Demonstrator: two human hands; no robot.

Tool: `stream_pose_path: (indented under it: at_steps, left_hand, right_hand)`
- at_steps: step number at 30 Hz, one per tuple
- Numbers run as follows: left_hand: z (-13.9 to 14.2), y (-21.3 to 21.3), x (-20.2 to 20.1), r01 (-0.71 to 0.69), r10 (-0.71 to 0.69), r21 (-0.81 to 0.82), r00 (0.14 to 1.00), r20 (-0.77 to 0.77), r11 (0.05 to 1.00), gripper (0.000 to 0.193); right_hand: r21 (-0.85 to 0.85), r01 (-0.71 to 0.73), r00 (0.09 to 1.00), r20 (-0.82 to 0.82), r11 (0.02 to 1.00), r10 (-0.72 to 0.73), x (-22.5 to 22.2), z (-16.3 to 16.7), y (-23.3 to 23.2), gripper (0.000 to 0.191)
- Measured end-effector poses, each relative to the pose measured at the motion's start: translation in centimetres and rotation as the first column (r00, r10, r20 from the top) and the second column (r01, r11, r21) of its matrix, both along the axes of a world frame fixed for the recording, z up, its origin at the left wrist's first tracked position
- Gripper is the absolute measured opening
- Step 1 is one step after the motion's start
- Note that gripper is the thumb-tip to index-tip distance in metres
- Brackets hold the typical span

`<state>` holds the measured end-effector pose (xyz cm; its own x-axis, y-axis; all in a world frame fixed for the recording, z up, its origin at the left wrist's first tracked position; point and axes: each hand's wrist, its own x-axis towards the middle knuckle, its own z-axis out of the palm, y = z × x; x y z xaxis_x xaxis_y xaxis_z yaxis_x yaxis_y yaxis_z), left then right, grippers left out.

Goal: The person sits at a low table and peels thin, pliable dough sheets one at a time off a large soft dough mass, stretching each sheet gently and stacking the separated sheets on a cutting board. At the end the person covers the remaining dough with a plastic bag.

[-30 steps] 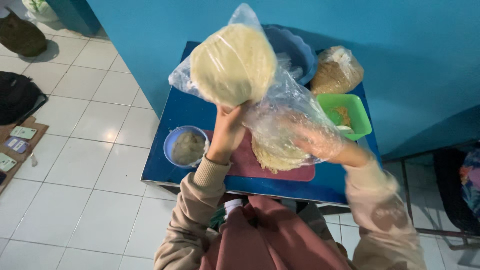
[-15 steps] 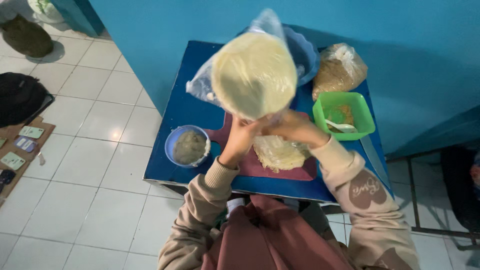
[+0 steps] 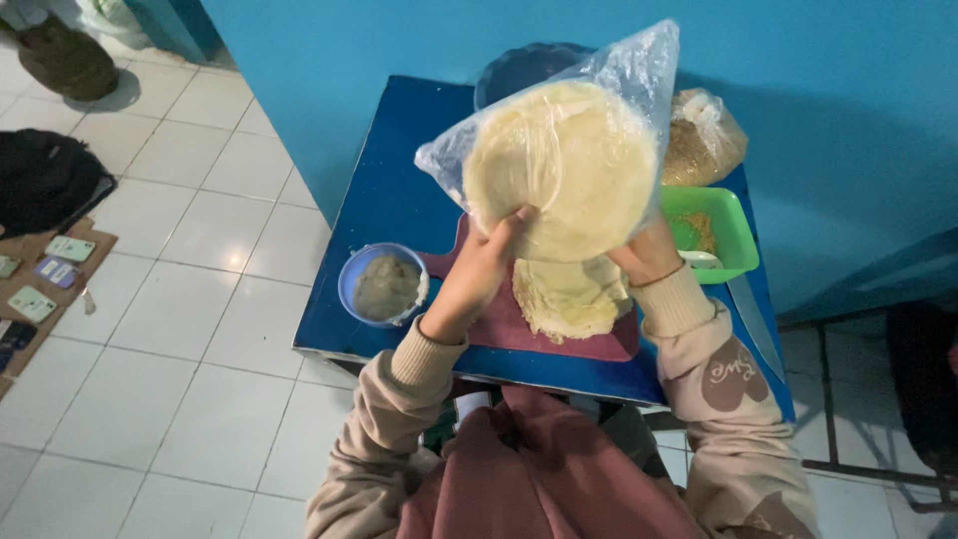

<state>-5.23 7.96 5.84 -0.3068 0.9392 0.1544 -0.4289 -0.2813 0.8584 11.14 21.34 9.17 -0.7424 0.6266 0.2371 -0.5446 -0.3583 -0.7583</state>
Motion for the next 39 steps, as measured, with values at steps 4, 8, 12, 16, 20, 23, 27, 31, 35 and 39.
stream_pose_path:
  at_steps: [4, 8, 12, 16, 20, 23, 27, 31, 35, 39]
  left_hand:
    - [1.4, -2.1, -0.6, 0.121, -0.164, 0.165, 0.945, 0.282, 0.979, 0.047]
    - [4.4, -4.3, -3.3, 0.026, -0.086, 0.255, 0.97, 0.227, 0.967, 0.044]
    - [9.3, -4.2, -7.4, -0.098, 0.068, 0.262, 0.99, 0.119, 0.96, 0.055]
    - [11.9, -3.2, -11.5, -0.081, 0.076, 0.22, 0.997, 0.035, 0.972, 0.061]
    - [10.1, -0.1, -13.4, -0.137, 0.123, 0.143, 0.987, 0.104, 0.98, 0.062]
    - [8.1, 3.0, -13.7, -0.252, 0.228, 0.071, 0.943, 0.242, 0.965, 0.061]
    - [6.8, 6.6, -12.1, -0.433, 0.394, 0.056, 0.86, 0.324, 0.899, 0.063]
    - [5.0, 8.6, -9.5, -0.404, 0.456, -0.412, 0.889, 0.031, 0.817, 0.063]
    - [3.8, 7.4, -10.0, -0.031, 0.06, -0.461, 0.997, 0.048, 0.887, 0.065]
    - [5.0, 4.1, -14.8, 0.446, -0.327, -0.464, 0.89, 0.317, 0.765, 0.066]
  right_hand:
    - [0.087, -0.076, 0.997, -0.006, 0.993, 0.077, -0.5, 1.0, -0.7, 0.063]
    - [0.1, -0.203, 0.977, 0.079, 0.974, 0.196, -1.1, 3.5, -1.2, 0.062]
    - [0.226, -0.049, 0.991, 0.132, 0.973, 0.019, -1.8, 5.4, -0.7, 0.06]
    - [0.024, 0.02, 0.964, 0.264, 1.0, -0.025, -0.5, 4.4, 0.1, 0.055]
    - [-0.013, 0.032, 0.962, 0.272, 0.999, -0.027, 1.5, 1.3, -0.5, 0.047]
    - [-0.017, 0.028, 0.965, 0.263, 0.999, -0.022, 3.2, 0.0, -1.1, 0.041]
    - [0.039, 0.059, 0.964, 0.258, 0.997, -0.067, 3.8, -0.4, -1.5, 0.033]
    - [0.044, -0.012, 0.958, 0.288, 0.999, -0.001, 3.3, -1.0, -1.9, 0.024]
    - [0.196, -0.113, 0.896, 0.444, 0.974, 0.015, 3.2, -1.5, -2.6, 0.02]
    - [0.438, -0.187, 0.782, 0.608, 0.879, -0.137, 3.6, -0.9, -3.2, 0.019]
